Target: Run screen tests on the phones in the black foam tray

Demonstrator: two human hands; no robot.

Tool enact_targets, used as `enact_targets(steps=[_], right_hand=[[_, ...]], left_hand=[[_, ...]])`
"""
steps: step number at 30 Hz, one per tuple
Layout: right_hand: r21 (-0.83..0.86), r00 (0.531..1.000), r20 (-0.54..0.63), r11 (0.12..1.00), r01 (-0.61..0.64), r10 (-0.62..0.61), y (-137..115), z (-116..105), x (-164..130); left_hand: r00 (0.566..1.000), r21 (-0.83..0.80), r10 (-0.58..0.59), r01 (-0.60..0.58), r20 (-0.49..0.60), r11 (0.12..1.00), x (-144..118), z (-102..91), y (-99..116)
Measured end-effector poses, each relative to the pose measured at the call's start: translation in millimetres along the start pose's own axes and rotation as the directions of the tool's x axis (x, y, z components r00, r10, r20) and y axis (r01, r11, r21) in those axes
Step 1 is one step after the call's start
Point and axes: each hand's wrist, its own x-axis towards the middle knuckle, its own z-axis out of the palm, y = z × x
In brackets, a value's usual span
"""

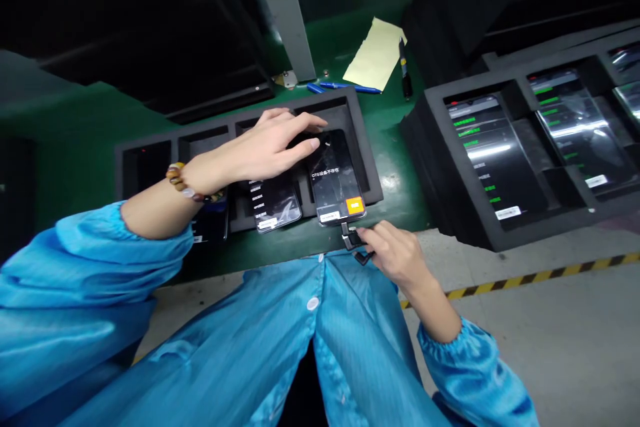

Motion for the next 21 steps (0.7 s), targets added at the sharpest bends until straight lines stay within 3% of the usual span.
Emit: enact_targets(steps=[4, 7, 11, 13, 15, 17, 19, 21], right_hand=[[-0.116, 0.998, 0.014, 0.992, 0.055, -0.054, -2, -1, 3], [-0.094, 0.998, 0.037, 0.995, 0.045, -0.041, 0, -5, 1], [-0.060, 0.984, -0.180, 0.998, -0.010, -0.001, -4, -15, -17], [0.042, 0.978, -0.206, 0.999, -0.012, 0.020, -18, -23, -26], [0.236, 0.997, -0.039, 0.970, -0.059, 0.070, -40, -30, -26], [0.352, 0.980, 0.146, 0.918, -0.181, 0.137, -64, -32, -15], [0.346, 0.943, 0.288, 0.901, -0.264, 0.166, -85, -28, 3], [0.301, 0.910, 0.394, 0.918, -0.258, 0.127, -97, -21, 23]], left_hand=[[1.000, 0.005, 0.010, -0.010, 0.006, 1.000, 0, 2.3, -2], [1.000, -0.008, 0.028, -0.028, 0.013, 1.000, -1, 1.8, -4], [0.998, -0.005, 0.044, -0.044, -0.052, 0.999, -18, -8.3, -11], [0.995, 0.020, 0.024, -0.023, -0.100, 1.000, -35, -17.0, -16], [0.994, 0.052, -0.004, 0.009, -0.105, 0.999, -55, -25.4, -23], [0.997, 0.073, -0.033, 0.037, -0.064, 0.997, -75, -30.8, -30], [0.998, 0.075, -0.062, 0.064, -0.023, 0.995, -90, -31.5, -37], [0.996, 0.065, -0.084, 0.084, -0.007, 0.994, -98, -27.8, -42]])
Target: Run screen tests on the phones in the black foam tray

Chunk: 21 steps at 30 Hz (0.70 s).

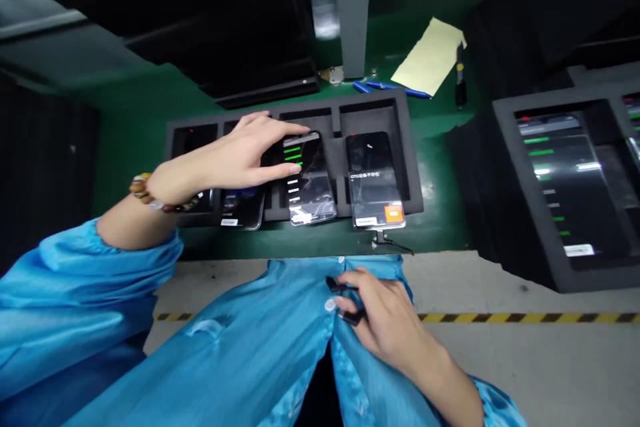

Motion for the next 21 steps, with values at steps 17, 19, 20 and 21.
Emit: enact_targets(steps=[17, 19, 20, 21], right_hand=[[0.013, 0.998, 0.060, 1.000, 0.004, -0.005, 5, 13, 56], [0.023, 0.997, 0.072, 1.000, -0.011, 0.009, 5, 12, 58], [0.028, 0.997, 0.078, 0.999, -0.016, 0.013, 5, 12, 59], [0.029, 0.996, 0.086, 0.999, -0.019, 0.016, 4, 13, 60]], left_hand=[[0.993, -0.235, 0.061, -0.083, -0.103, 0.968, 24, 15.1, -26], [0.994, -0.274, 0.060, -0.084, -0.097, 0.958, 26, 14.9, -26], [0.993, -0.293, 0.061, -0.087, -0.097, 0.952, 27, 15.0, -27], [0.993, -0.311, 0.064, -0.092, -0.099, 0.946, 28, 15.3, -27]])
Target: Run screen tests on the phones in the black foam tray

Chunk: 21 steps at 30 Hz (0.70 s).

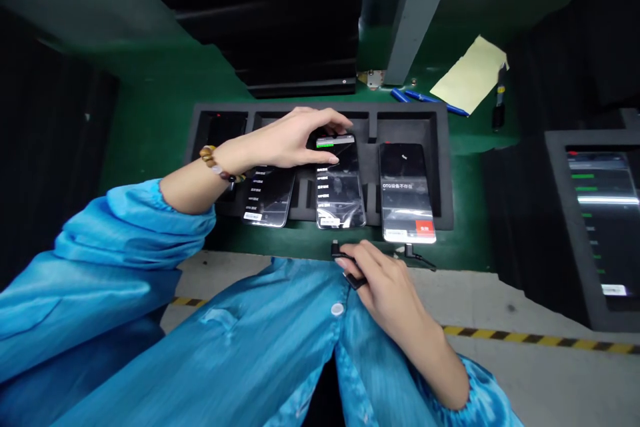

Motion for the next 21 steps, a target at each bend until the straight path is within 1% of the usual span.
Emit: enact_targets(steps=[4, 7, 9, 15, 18, 21], right_hand=[[-0.006, 0.999, 0.042, 1.000, -0.008, 0.008, -3, 4, 5], [-0.001, 0.999, 0.041, 1.000, -0.006, 0.006, -5, 5, 8], [0.008, 1.000, 0.024, 1.000, 0.000, 0.000, -6, 5, 8], [0.027, 1.000, 0.008, 1.000, -0.002, 0.002, -1, 3, 5], [0.015, 1.000, 0.015, 1.000, -0.015, 0.015, 3, 3, 4], [0.005, 0.999, 0.018, 0.999, -0.031, 0.031, 4, 2, 3]], left_hand=[[1.000, -0.064, 0.011, -0.010, 0.010, 0.998, 6, 0.6, -2], [0.999, -0.079, 0.026, -0.023, 0.032, 0.997, 10, 0.5, -1], [0.997, -0.053, 0.048, -0.045, 0.053, 0.998, 8, 1.2, 1], [0.992, 0.117, 0.068, -0.080, 0.107, 0.990, -8, 12.1, 9], [0.991, 0.140, 0.071, -0.087, 0.117, 0.986, -11, 16.1, 10], [0.992, 0.134, 0.060, -0.075, 0.113, 0.988, -10, 16.1, 12]])
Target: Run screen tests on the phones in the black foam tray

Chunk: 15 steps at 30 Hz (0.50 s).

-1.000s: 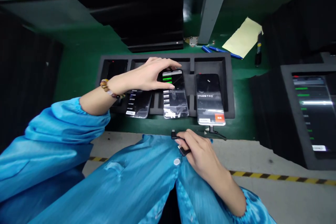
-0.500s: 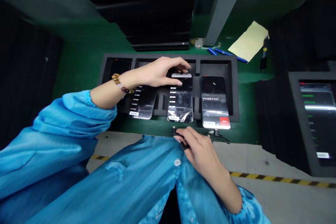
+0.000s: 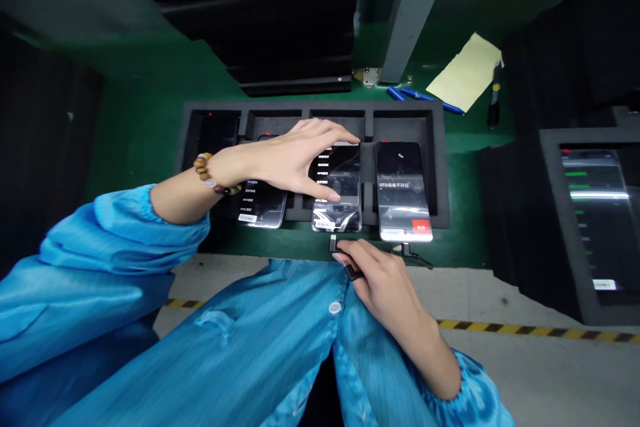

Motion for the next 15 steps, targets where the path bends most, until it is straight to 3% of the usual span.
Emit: enact_targets(steps=[15], right_hand=[[0.061, 0.987, -0.121, 0.993, -0.099, 0.106, -0.9, 7.8, 0.3]], left_hand=[[0.999, -0.079, -0.053, 0.053, 0.005, 0.995, -0.2, -2.3, 6.7]])
